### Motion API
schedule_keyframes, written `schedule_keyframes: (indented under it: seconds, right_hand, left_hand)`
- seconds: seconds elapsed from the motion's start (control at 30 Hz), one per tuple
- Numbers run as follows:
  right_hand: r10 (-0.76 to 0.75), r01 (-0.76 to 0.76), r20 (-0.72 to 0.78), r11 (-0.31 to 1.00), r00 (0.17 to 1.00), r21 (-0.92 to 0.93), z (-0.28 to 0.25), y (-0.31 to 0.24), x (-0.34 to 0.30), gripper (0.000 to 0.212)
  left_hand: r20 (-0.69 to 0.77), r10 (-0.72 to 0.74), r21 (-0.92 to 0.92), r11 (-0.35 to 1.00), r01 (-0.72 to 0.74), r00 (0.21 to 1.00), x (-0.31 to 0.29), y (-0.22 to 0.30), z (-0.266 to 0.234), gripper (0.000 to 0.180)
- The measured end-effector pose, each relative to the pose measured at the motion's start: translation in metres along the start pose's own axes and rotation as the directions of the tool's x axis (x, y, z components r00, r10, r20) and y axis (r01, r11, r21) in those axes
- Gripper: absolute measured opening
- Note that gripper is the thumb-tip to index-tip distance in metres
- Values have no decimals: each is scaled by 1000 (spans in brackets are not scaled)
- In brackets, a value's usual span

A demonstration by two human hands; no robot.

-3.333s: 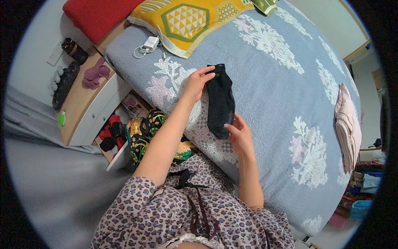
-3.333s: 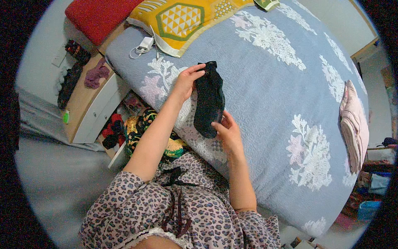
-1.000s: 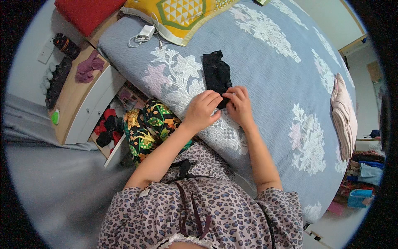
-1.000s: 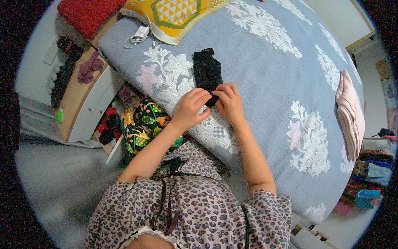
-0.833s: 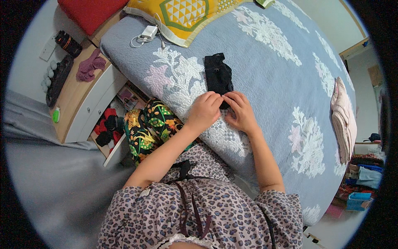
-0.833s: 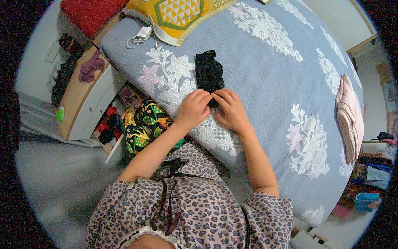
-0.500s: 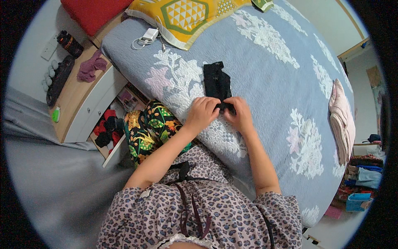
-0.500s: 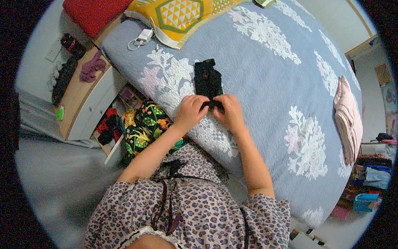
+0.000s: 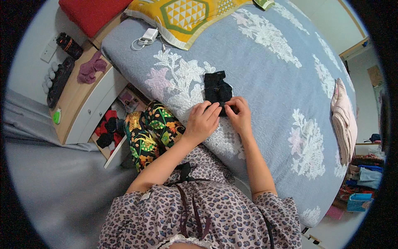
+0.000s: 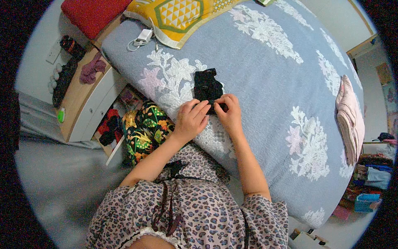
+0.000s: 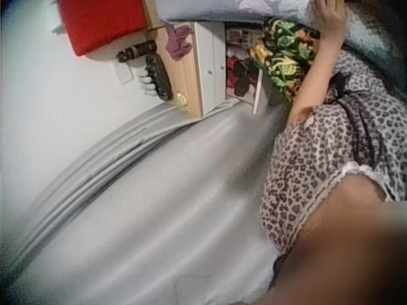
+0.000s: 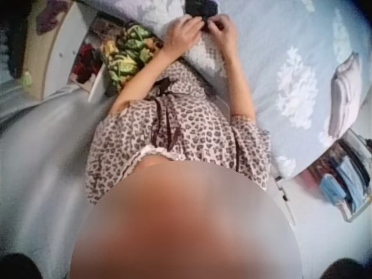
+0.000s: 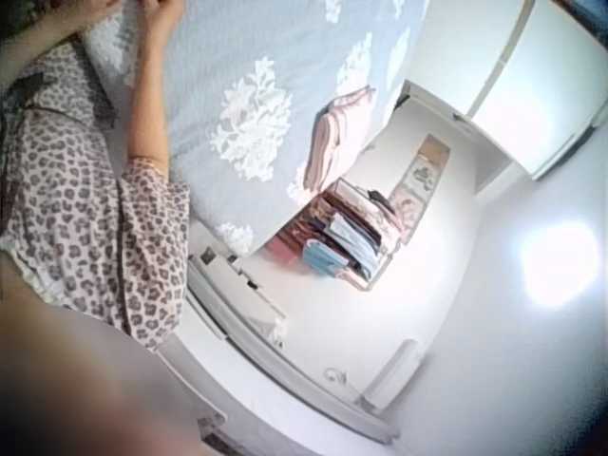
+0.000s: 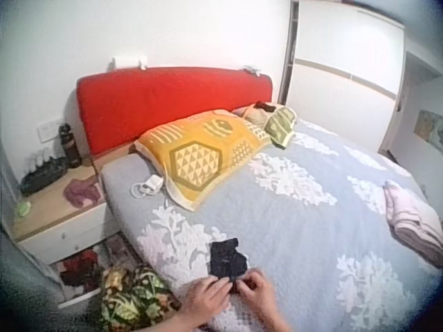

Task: The person folds a red sock and then a black sock on a bed, placing each folded sock into a drawer. The person then picks up a small green bottle and a white remote control from a bedside table.

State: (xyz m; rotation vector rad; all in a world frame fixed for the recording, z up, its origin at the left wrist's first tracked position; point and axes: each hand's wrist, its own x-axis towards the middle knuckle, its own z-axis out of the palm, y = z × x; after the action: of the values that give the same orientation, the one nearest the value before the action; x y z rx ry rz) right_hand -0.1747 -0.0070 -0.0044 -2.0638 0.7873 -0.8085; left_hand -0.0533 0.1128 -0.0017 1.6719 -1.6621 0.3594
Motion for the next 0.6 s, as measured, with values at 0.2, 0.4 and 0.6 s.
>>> schedule_keyframes:
  seconds: [0.2,0.4,0.6]
  right_hand:
    - [2,-5,34,997,999,83,1,-10,1,12]
    - [-353,375,142,911,925,-174,-9,-3,-1,35]
    - [-258,279,133,944,957,-176,-6,2,-2,39]
  left_hand:
    - [64,-76,-59,995,80,995,4,-8,9,42]
    - [81,-74,-50,996,78,994,11,-14,13,37]
    - [161,-68,-4,998,70,985,12,-24,19,27]
